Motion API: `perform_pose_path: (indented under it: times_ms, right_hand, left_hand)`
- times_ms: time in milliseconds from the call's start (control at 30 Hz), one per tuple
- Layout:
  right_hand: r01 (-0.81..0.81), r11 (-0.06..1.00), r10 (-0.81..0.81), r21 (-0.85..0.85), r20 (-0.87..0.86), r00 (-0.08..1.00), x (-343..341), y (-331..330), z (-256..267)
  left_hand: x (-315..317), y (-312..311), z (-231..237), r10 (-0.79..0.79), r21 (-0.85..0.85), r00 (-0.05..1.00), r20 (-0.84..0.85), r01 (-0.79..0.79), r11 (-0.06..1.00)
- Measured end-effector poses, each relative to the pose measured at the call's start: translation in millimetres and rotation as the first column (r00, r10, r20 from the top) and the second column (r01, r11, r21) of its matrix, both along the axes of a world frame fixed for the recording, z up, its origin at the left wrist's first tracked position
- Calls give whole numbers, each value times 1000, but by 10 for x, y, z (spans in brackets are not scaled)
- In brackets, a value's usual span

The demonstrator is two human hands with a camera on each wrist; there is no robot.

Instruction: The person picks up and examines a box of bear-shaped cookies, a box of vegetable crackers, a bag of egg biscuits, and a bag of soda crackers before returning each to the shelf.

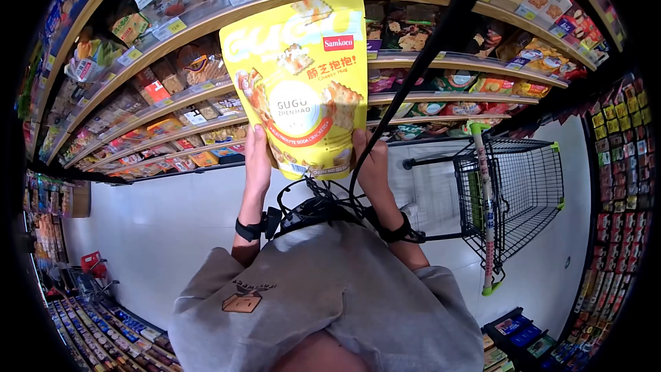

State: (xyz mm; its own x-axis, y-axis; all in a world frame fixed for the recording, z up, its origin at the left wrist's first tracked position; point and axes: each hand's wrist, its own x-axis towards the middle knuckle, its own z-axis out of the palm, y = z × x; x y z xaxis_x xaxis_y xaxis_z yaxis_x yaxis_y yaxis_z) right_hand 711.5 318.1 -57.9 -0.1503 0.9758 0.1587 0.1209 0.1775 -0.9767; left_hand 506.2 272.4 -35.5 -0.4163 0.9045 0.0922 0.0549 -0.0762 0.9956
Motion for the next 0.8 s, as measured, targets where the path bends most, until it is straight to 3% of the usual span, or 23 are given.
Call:
perform_pose_path:
  times_ms: [33,67,167,200,233,267,300,333,367,400,433,467,500,533,567,600,633,700,733,767,800]
  right_hand:
    - [-4,1000,4,-1,1,1000,-11,-4,18]
    - [0,1000,0,-20,8,1000,-17,-8,33]
    - [22,1000,-20,-20,96,995,-51,-60,137]
    - [38,999,-37,-3,178,983,-119,-96,196]
    - [11,997,-20,75,113,993,-228,-145,281]
    - [-132,982,118,132,110,987,-263,-178,349]
    - [-284,854,152,437,312,938,-292,-160,442]
    - [-538,775,349,331,485,802,-307,-174,524]
    - [-646,671,402,363,554,729,-337,-200,608]
    - [-689,612,473,388,519,713,-368,-198,640]
    - [-725,548,541,417,485,688,-407,-185,651]
    - [-741,531,559,410,488,670,-404,-189,640]
    - [-707,573,603,414,371,706,-370,-188,625]
    - [-675,615,639,407,244,729,-344,-197,606]
    - [-584,673,531,453,253,809,-336,-202,581]
    - [-504,725,446,470,238,863,-343,-155,463]
    - [-429,786,387,446,186,903,-315,-146,507]
    - [-297,907,264,300,144,954,-337,-131,443]
    - [-317,900,285,299,148,947,-379,-141,431]
    - [-326,928,314,179,94,945,-428,-167,420]
    - [-333,941,331,55,39,943,-466,-194,393]
  left_hand:
    - [66,2,52,102,62,995,-6,-102,993]
    - [-31,-48,16,-53,12,998,-20,54,998]
    - [192,-151,-49,34,145,990,-140,-13,989]
    - [196,-164,-58,-51,132,998,21,48,990]
    - [181,-127,-132,-55,132,998,30,51,990]
    - [143,-68,-280,-146,199,976,160,113,974]
    - [94,-63,-430,-234,270,931,280,157,950]
    - [19,-105,-548,-272,260,850,450,167,951]
    - [-68,-142,-570,-35,5,617,787,50,999]
    - [-199,-227,-678,-19,-1,613,790,32,999]
    - [-351,-306,-869,-323,287,531,784,152,946]
    - [-431,-377,-1042,-597,554,419,684,234,799]
    - [-456,-449,-1185,-583,554,431,689,206,807]
    - [-483,-549,-1308,-454,452,552,699,150,879]
    - [-502,-652,-1324,-306,346,658,688,73,935]
    - [-497,-735,-1346,-122,201,836,535,14,979]
    - [-461,-769,-1350,-87,193,838,539,-22,981]
    - [-404,-769,-1355,114,123,956,272,-152,981]
    - [-394,-751,-1315,-62,277,730,681,-178,944]
    - [-394,-779,-1270,-51,277,728,683,-194,941]
    - [-393,-810,-1222,141,170,979,144,-165,971]
